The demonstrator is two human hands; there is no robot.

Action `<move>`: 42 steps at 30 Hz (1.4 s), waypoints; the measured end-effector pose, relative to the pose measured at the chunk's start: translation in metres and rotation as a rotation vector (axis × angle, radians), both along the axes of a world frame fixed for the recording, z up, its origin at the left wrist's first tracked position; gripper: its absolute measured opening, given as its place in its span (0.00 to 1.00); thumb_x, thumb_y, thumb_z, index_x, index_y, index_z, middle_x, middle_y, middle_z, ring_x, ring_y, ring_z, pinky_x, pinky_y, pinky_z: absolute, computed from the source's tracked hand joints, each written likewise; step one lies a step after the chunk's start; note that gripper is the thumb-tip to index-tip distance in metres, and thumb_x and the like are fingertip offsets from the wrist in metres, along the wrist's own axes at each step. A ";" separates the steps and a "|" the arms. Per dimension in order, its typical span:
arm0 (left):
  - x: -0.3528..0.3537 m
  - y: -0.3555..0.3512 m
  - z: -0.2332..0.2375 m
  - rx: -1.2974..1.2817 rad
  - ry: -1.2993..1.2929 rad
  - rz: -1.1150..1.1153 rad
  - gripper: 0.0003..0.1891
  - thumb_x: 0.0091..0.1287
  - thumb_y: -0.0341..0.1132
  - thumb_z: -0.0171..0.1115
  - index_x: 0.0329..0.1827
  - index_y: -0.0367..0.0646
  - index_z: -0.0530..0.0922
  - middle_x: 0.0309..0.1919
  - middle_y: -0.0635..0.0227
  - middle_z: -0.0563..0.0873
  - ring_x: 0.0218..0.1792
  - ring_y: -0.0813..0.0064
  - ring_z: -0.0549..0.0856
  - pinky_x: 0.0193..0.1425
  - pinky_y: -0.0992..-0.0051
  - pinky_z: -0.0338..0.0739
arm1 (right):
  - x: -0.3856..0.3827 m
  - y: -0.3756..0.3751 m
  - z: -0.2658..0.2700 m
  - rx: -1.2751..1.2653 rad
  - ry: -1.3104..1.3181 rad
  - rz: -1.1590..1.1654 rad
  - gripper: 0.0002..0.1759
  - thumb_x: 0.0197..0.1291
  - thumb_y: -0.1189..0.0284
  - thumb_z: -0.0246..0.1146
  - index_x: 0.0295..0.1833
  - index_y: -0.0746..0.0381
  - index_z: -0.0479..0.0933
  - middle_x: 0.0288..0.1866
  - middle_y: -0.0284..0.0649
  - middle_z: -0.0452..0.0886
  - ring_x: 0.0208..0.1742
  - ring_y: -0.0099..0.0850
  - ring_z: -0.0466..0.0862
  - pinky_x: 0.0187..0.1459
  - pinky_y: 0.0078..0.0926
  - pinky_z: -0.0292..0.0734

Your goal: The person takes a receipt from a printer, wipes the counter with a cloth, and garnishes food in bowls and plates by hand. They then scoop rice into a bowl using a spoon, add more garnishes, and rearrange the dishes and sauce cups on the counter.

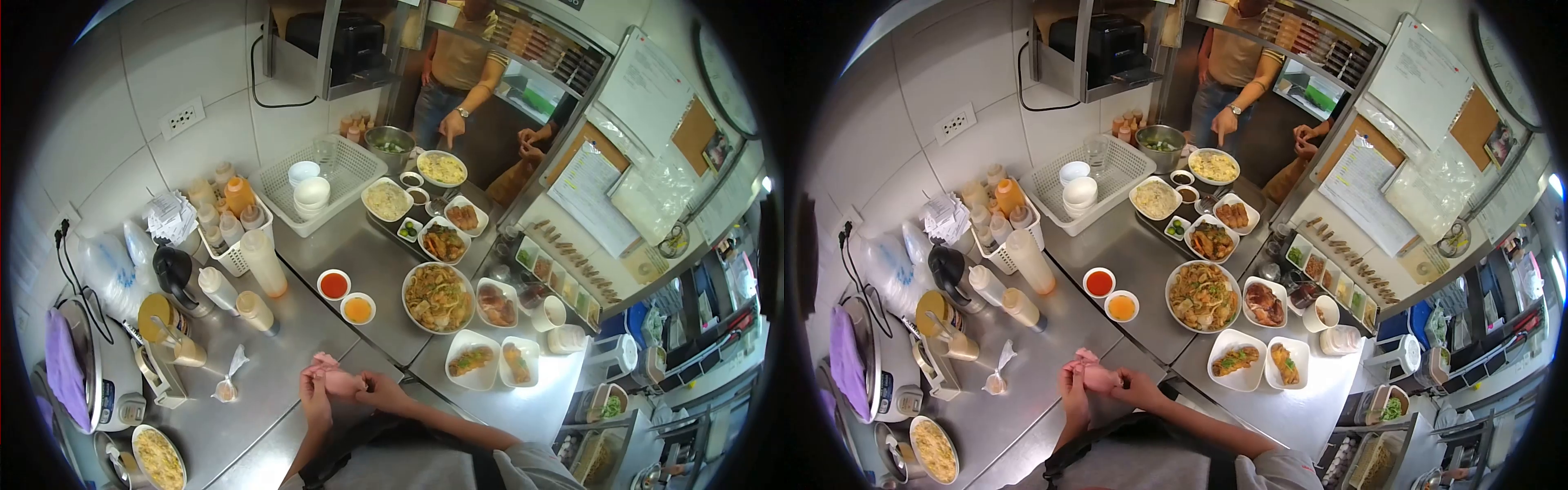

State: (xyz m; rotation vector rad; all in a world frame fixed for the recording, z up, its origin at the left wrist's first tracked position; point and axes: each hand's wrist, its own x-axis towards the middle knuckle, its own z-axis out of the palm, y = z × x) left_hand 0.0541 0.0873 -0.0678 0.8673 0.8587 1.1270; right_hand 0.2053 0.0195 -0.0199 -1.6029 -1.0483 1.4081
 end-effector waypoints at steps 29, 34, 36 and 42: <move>-0.025 -0.004 0.045 -0.143 -0.018 -0.315 0.20 0.60 0.20 0.58 0.56 0.38 0.70 0.49 0.61 0.79 0.51 0.73 0.79 0.58 0.72 0.74 | -0.020 0.006 -0.010 -0.073 0.165 -0.155 0.25 0.69 0.53 0.52 0.51 0.67 0.77 0.46 0.41 0.82 0.42 0.27 0.82 0.46 0.24 0.75; -0.050 0.051 -0.018 0.617 0.458 -0.355 0.22 0.64 0.26 0.60 0.62 0.42 0.68 0.53 0.60 0.76 0.53 0.69 0.77 0.57 0.72 0.74 | -0.046 0.001 -0.153 0.336 -0.364 -0.082 0.26 0.68 0.53 0.52 0.50 0.66 0.78 0.50 0.43 0.82 0.42 0.32 0.84 0.46 0.29 0.78; -0.041 0.048 0.023 0.745 0.962 -0.339 0.21 0.65 0.29 0.60 0.61 0.37 0.69 0.54 0.56 0.77 0.56 0.66 0.77 0.60 0.69 0.73 | -0.042 -0.014 -0.162 0.306 -0.450 -0.049 0.26 0.68 0.52 0.52 0.52 0.65 0.78 0.49 0.42 0.83 0.42 0.32 0.84 0.45 0.30 0.79; -0.014 0.027 0.095 0.315 0.200 -0.693 0.17 0.66 0.32 0.62 0.55 0.35 0.73 0.44 0.59 0.80 0.45 0.64 0.81 0.51 0.68 0.77 | -0.012 -0.102 -0.109 -0.152 0.051 0.035 0.24 0.65 0.54 0.55 0.54 0.61 0.79 0.43 0.42 0.85 0.42 0.33 0.84 0.43 0.33 0.79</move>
